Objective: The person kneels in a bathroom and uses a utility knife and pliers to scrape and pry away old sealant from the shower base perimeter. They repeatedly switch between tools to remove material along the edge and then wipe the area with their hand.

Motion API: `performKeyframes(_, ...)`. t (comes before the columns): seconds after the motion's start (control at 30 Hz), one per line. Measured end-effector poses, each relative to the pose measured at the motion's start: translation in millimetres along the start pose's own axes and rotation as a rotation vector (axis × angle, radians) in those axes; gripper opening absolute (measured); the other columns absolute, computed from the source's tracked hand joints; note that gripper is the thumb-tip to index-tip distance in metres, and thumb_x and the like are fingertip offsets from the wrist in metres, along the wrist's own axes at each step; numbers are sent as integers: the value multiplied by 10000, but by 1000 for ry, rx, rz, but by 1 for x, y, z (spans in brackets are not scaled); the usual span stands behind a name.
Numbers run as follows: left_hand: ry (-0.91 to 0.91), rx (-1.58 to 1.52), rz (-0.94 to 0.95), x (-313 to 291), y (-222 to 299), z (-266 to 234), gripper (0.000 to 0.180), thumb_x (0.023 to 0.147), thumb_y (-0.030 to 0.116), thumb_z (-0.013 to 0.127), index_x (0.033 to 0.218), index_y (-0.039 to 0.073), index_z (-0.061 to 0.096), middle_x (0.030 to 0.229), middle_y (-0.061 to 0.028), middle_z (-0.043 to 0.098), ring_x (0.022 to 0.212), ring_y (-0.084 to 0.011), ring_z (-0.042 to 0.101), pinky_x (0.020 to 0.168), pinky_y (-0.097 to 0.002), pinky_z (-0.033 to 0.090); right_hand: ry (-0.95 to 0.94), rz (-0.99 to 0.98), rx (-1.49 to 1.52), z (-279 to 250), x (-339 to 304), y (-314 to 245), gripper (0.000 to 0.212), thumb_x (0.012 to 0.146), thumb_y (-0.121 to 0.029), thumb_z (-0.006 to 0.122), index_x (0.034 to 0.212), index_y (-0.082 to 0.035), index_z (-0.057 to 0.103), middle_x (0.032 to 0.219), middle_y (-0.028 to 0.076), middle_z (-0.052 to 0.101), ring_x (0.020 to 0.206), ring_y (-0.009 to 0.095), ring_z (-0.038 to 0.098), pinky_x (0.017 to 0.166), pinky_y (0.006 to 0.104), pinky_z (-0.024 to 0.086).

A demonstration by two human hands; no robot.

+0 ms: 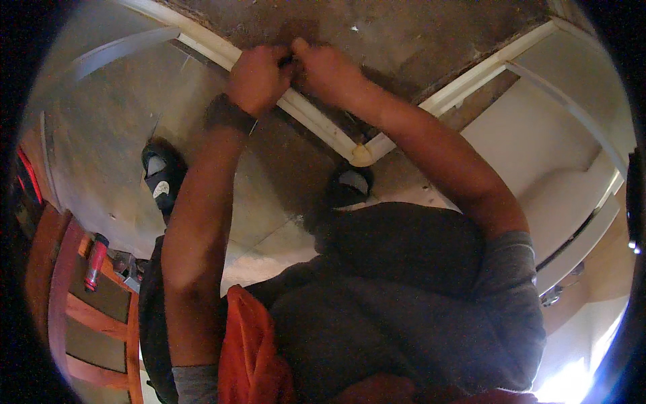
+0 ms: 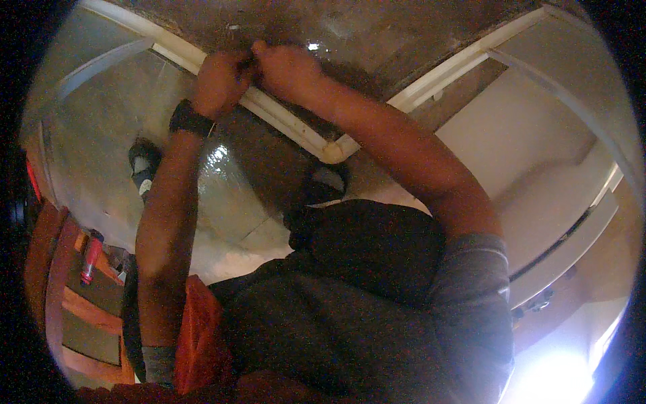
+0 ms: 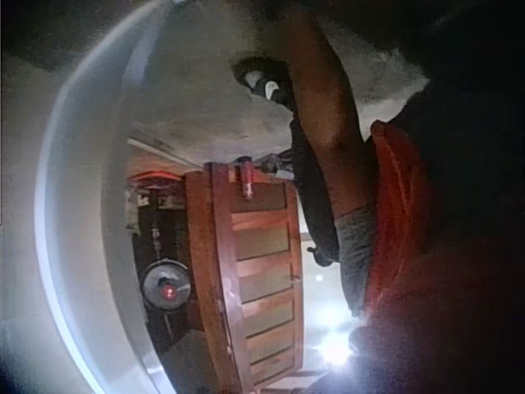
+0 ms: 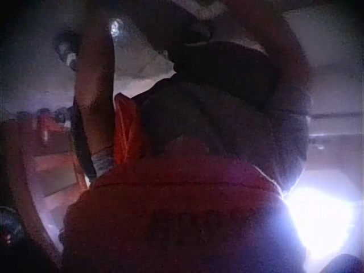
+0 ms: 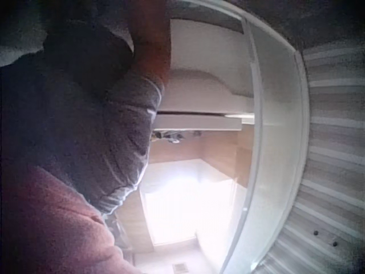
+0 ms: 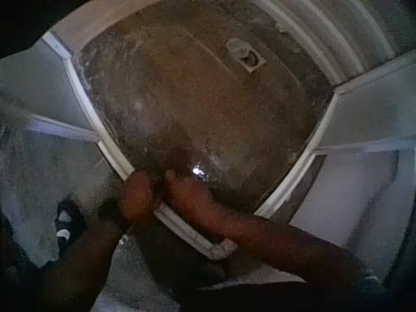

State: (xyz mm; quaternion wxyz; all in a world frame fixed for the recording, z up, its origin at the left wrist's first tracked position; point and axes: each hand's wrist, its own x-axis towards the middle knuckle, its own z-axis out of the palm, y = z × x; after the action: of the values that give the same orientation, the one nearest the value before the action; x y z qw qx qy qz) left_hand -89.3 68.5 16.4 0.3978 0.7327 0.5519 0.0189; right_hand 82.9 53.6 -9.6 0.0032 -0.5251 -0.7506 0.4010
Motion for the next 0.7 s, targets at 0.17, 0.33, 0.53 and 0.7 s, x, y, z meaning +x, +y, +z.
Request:
performKeyframes(0.17, 28, -17, -53, 0, -1, 3, 286, 854, 333, 730, 990, 83, 760, 914, -192, 726, 874, -415, 688, 786, -509, 559, -52, -36, 33, -6, 5, 10, 368, 876, -251, 700, 1111, -72, 481, 896, 244, 692, 880, 489, 659, 723, 555, 546)
performKeyframes(0.33, 37, -48, -121, 1, 4, 3, 325, 857, 389, 734, 984, 91, 765, 922, -186, 731, 885, -404, 695, 799, -505, 563, -96, -149, 114, -15, 11, 25, 382, 868, -269, 717, 1111, -67, 503, 916, 246, 690, 894, 487, 659, 723, 546, 547)
performKeyframes(0.53, 48, 21, -124, 2, 1, 9, 306, 873, 369, 693, 1004, 101, 759, 940, -187, 733, 901, -407, 696, 809, -507, 561, -70, -15, 41, -27, -7, -1, 397, 872, -198, 660, 1200, -43, 499, 907, 252, 704, 860, 462, 693, 720, 553, 568)
performKeyframes(0.7, -29, 105, -132, 4, 12, 1, 282, 872, 328, 662, 1017, 104, 754, 986, -198, 726, 920, -414, 689, 821, -515, 555, 95, 11, -141, -3, -7, -10, 418, 830, -204, 692, 1159, -94, 457, 898, 185, 701, 819, 440, 683, 689, 545, 550)
